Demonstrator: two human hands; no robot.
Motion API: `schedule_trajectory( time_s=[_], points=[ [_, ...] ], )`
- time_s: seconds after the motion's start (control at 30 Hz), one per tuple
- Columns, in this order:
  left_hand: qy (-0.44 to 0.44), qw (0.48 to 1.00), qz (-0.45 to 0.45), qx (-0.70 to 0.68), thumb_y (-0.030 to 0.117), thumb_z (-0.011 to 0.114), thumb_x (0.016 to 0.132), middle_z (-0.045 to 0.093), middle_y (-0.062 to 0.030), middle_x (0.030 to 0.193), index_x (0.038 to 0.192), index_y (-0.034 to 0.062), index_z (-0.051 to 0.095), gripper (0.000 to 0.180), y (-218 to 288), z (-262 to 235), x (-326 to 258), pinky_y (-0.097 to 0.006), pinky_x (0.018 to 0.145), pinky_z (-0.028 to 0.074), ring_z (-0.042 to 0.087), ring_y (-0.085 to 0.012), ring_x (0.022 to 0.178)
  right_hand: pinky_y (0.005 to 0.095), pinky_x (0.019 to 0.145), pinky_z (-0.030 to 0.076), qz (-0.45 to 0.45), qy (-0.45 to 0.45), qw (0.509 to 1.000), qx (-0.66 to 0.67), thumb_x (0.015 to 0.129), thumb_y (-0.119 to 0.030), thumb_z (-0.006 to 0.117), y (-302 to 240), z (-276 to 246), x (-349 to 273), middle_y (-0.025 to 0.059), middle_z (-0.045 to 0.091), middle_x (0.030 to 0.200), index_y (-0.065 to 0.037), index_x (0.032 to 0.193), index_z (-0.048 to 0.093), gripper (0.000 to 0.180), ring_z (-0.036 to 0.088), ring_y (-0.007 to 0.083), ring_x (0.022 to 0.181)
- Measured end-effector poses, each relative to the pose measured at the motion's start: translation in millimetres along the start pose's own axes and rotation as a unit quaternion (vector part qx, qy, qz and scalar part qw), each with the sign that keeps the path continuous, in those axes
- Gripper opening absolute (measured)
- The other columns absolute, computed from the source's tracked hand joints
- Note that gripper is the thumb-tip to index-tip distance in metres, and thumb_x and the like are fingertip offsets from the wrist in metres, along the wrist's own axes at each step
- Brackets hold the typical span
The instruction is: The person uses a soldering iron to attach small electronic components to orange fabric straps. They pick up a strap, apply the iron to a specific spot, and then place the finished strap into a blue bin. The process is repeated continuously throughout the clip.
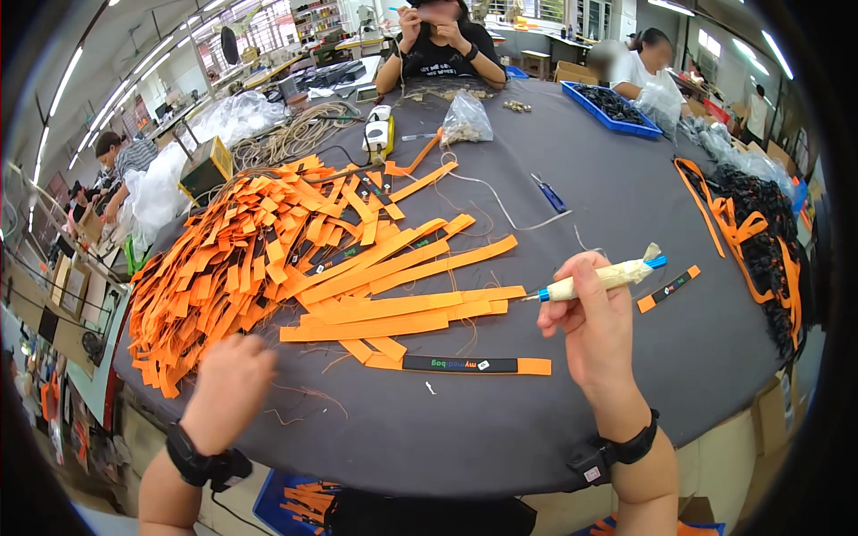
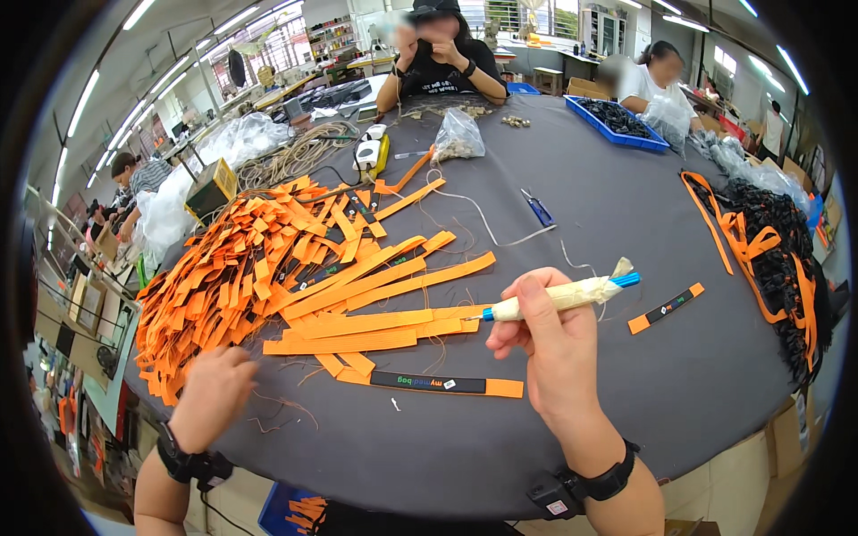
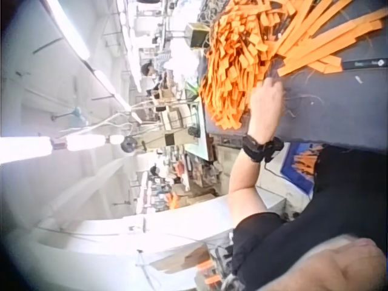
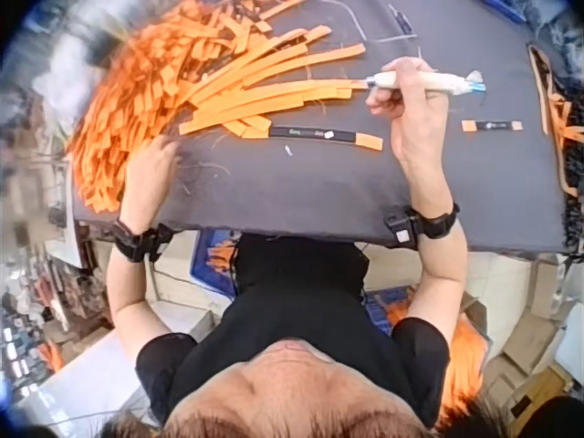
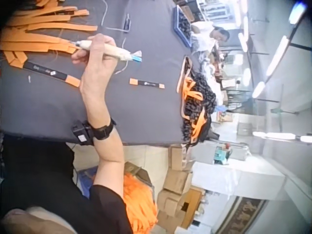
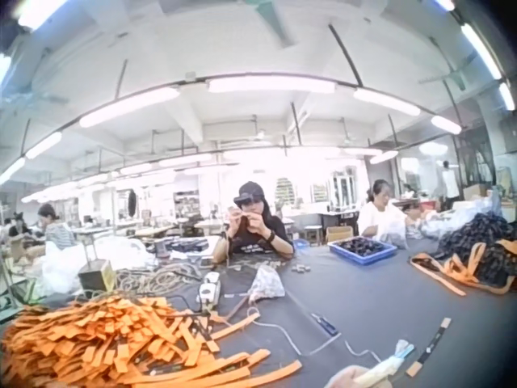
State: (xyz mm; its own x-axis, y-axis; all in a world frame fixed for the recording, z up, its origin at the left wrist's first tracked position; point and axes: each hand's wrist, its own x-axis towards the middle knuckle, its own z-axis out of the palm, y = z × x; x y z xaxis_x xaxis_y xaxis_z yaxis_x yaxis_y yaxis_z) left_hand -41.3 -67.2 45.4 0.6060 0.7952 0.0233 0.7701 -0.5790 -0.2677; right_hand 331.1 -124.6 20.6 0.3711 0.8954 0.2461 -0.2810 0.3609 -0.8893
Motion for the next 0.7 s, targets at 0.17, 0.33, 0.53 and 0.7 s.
schedule_trajectory(
  time_s=[0.17,0.33,0.53,0.7],
  points=[
    [0.105,0.945,0.163,-0.262,0.01,0.073,0.079,0.059,-0.0102,0.093,0.102,0.0057,0.066,0.024,81.9,14.2,61.4,-0.039,0.08,0.046,0.056,-0.0299,0.09,0.0221,0.049,0.05,0.025,-0.011,1.0,-0.017,0.101,-0.028,0.056,17.5,-4.8,-0.6,0.0034,0.061,0.065,-0.004,0.093,0.058,0.025,0.063,0.0112,0.057],
    [0.066,0.946,0.161,-0.272,0.011,0.072,0.08,0.054,-0.0115,0.092,0.092,0.0048,0.06,0.018,105.2,22.1,92.7,-0.041,0.083,0.042,0.053,-0.0302,0.094,0.0225,0.05,0.05,0.021,-0.016,0.999,-0.019,0.101,-0.027,0.057,16.0,-8.4,1.2,0.0041,0.062,0.067,-0.004,0.092,0.058,0.025,0.063,0.0114,0.057],
    [0.11,0.946,0.196,-0.234,0.014,0.069,0.082,0.054,-0.0108,0.086,0.088,0.0041,0.053,0.02,127.3,29.9,88.4,-0.038,0.07,0.046,0.056,-0.0292,0.083,0.0242,0.053,0.052,0.053,-0.037,0.998,0.001,0.102,-0.025,0.056,23.8,1.9,-7.5,0.0049,0.062,0.07,-0.003,0.094,0.058,0.023,0.064,0.012,0.06],
    [0.108,0.93,0.24,-0.256,0.021,0.073,0.08,0.055,-0.0098,0.085,0.094,0.0058,0.055,0.027,139.6,9.8,68.5,-0.039,0.072,0.047,0.057,-0.0271,0.081,0.0246,0.053,0.052,0.117,-0.038,0.992,0.04,0.101,-0.023,0.057,38.7,10.9,-18.6,0.006,0.063,0.074,-0.003,0.096,0.057,0.021,0.064,0.0122,0.061]
  ],
)
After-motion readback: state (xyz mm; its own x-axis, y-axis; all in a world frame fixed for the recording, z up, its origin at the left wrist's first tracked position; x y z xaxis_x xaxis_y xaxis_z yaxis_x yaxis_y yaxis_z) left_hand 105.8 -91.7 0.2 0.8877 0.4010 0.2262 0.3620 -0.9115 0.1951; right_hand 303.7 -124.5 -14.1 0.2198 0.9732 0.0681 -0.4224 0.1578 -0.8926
